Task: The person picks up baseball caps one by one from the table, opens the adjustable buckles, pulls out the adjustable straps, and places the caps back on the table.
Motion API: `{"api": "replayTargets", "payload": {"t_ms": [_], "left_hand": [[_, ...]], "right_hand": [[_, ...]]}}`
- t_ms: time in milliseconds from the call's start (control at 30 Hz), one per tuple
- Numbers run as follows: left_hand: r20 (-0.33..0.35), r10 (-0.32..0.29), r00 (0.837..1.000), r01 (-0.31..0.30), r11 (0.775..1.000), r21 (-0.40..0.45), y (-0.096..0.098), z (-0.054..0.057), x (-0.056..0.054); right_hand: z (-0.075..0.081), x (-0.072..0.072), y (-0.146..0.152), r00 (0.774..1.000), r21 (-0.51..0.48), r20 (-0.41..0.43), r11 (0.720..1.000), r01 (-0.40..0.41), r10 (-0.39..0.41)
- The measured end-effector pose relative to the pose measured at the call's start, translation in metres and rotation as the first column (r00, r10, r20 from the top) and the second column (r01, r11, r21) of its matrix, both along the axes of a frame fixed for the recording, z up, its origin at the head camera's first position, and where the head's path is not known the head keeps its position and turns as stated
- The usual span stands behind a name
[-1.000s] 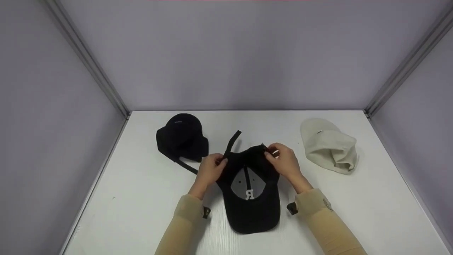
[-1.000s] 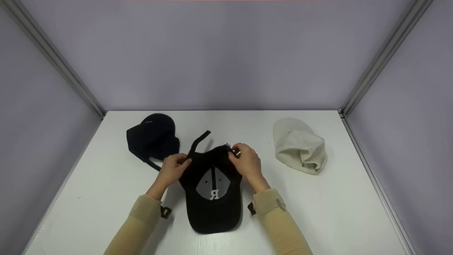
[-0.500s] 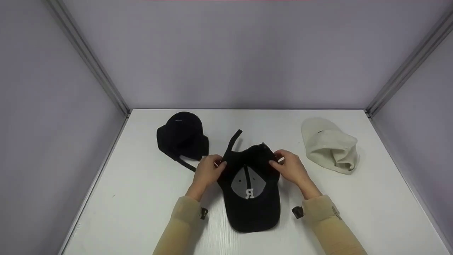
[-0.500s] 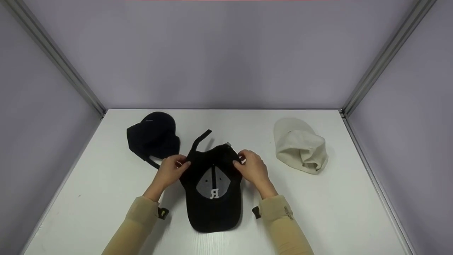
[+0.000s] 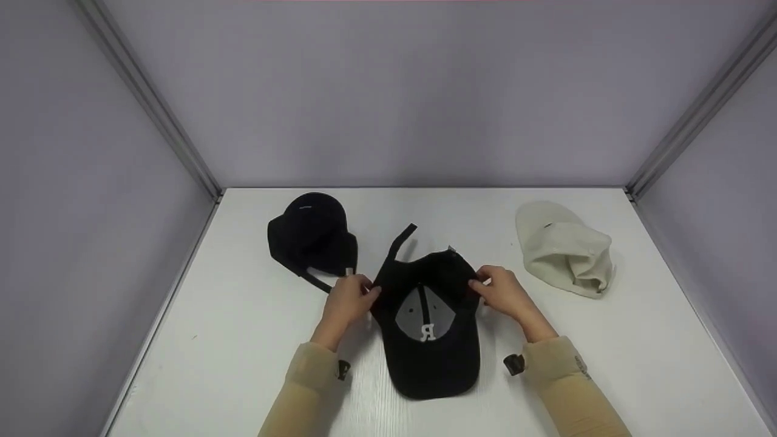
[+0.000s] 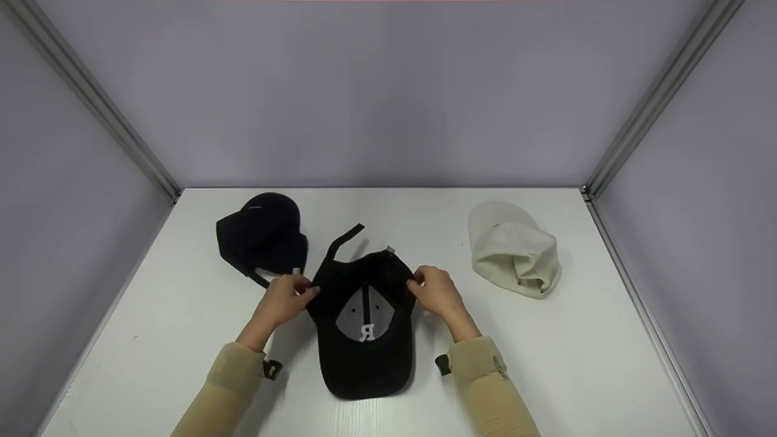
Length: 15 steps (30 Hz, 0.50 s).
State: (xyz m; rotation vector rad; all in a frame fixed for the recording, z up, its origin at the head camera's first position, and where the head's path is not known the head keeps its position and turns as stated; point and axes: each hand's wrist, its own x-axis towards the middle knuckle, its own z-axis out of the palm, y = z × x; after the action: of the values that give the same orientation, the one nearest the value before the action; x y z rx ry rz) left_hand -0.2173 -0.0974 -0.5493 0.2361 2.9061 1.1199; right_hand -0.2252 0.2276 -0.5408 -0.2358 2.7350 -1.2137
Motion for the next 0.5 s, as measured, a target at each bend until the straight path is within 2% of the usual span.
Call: {"api": "replayTargets", "payload": {"t_ms": [167, 300, 400, 500], "left_hand": [[-0.017, -0.018, 1.000, 0.019, 0.999, 0.032, -0.001, 0.000, -0.001], [-0.017, -0.034, 0.999, 0.036, 0.989, 0.143, 0.003, 0.002, -0.003], [0.012, -0.044, 0.999, 0.040, 0.970, 0.240, 0.008, 0.005, -0.005], [0.006, -0.045, 0.999, 0.041, 0.960, 0.277, 0.013, 0.010, -0.008]], "right_hand": [[0.001, -0.001, 0.000, 1.000, -0.031, 0.026, 1.000, 0.005, -0.004], [0.001, 0.000, 0.001, 0.999, -0.065, 0.048, 0.998, 0.006, -0.003], [0.002, 0.002, 0.001, 0.998, -0.116, 0.069, 0.993, 0.001, 0.007], [0.004, 0.004, 0.001, 0.996, -0.168, 0.084, 0.986, -0.004, 0.018]]}}
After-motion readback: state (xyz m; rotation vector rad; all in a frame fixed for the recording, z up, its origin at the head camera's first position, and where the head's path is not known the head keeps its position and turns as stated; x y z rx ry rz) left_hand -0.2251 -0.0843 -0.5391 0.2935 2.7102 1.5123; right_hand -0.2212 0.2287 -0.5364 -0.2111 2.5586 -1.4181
